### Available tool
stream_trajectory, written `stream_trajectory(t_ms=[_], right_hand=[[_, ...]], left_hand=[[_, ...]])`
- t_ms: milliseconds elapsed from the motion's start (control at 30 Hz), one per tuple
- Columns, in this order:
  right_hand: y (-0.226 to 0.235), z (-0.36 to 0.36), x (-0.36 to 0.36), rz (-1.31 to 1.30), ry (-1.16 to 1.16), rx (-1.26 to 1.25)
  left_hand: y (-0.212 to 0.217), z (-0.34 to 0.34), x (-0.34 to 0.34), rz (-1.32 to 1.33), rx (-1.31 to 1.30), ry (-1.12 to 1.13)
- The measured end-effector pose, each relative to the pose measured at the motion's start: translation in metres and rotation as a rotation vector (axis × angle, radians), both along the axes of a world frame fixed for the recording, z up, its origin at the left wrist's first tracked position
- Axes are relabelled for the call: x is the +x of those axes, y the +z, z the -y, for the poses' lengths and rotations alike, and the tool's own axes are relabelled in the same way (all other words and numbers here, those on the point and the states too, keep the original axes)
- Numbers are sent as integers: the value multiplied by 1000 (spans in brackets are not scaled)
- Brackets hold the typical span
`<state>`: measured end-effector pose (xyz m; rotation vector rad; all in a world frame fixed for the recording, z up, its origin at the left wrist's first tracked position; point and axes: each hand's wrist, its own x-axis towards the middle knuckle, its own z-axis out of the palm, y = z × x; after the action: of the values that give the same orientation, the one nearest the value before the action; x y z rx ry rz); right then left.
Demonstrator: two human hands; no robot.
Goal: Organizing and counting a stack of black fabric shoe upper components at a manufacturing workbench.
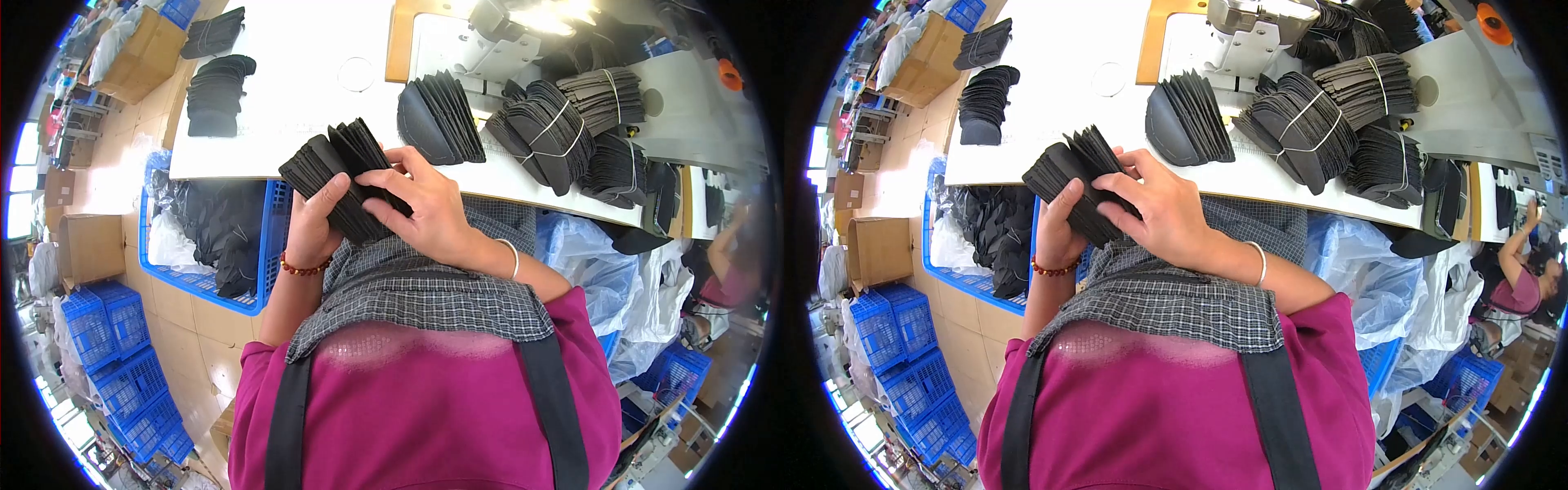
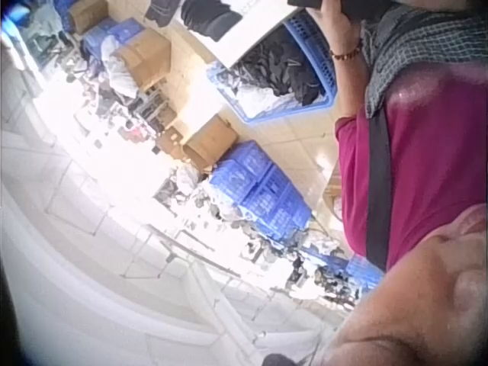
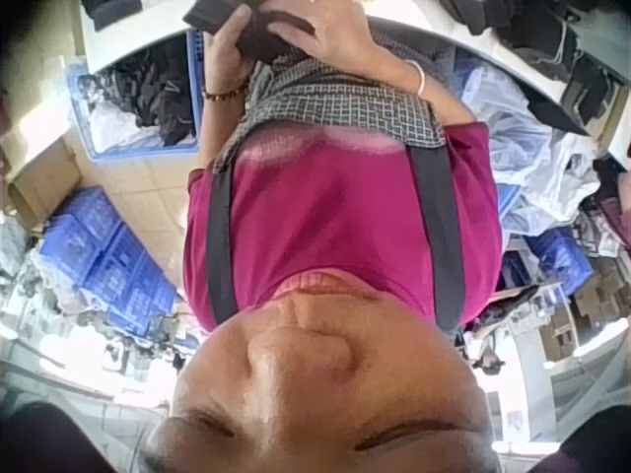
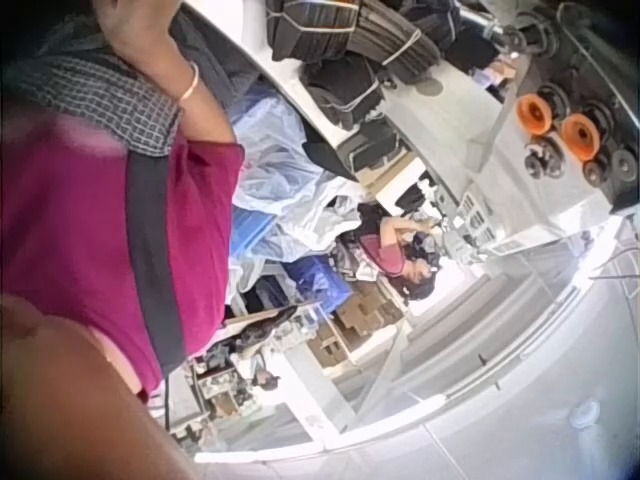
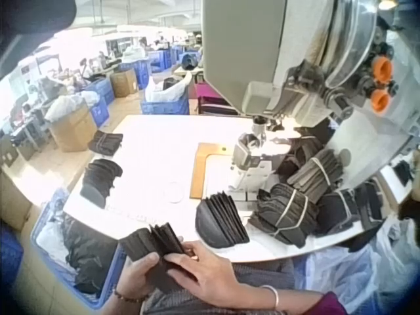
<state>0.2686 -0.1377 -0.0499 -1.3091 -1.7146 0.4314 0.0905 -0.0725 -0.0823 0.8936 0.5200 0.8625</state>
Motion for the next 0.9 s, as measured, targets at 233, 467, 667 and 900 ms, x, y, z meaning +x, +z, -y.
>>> stream_trajectory(t_ms=[233, 467, 667, 900], right_hand=[[-5, -1, -1, -8, -53, -16], [-1, -1, 0, -17, -5, -5], [-1, -2, 2, -58, -21, -33], [1, 1, 0, 6, 5, -30]], left_hand=[[-3, 3, 0, 7, -89, 75], [1, 0, -1, -43, -23, 33], [2, 2, 2, 85, -190, 116], [1, 0, 0, -42, -34, 21]])
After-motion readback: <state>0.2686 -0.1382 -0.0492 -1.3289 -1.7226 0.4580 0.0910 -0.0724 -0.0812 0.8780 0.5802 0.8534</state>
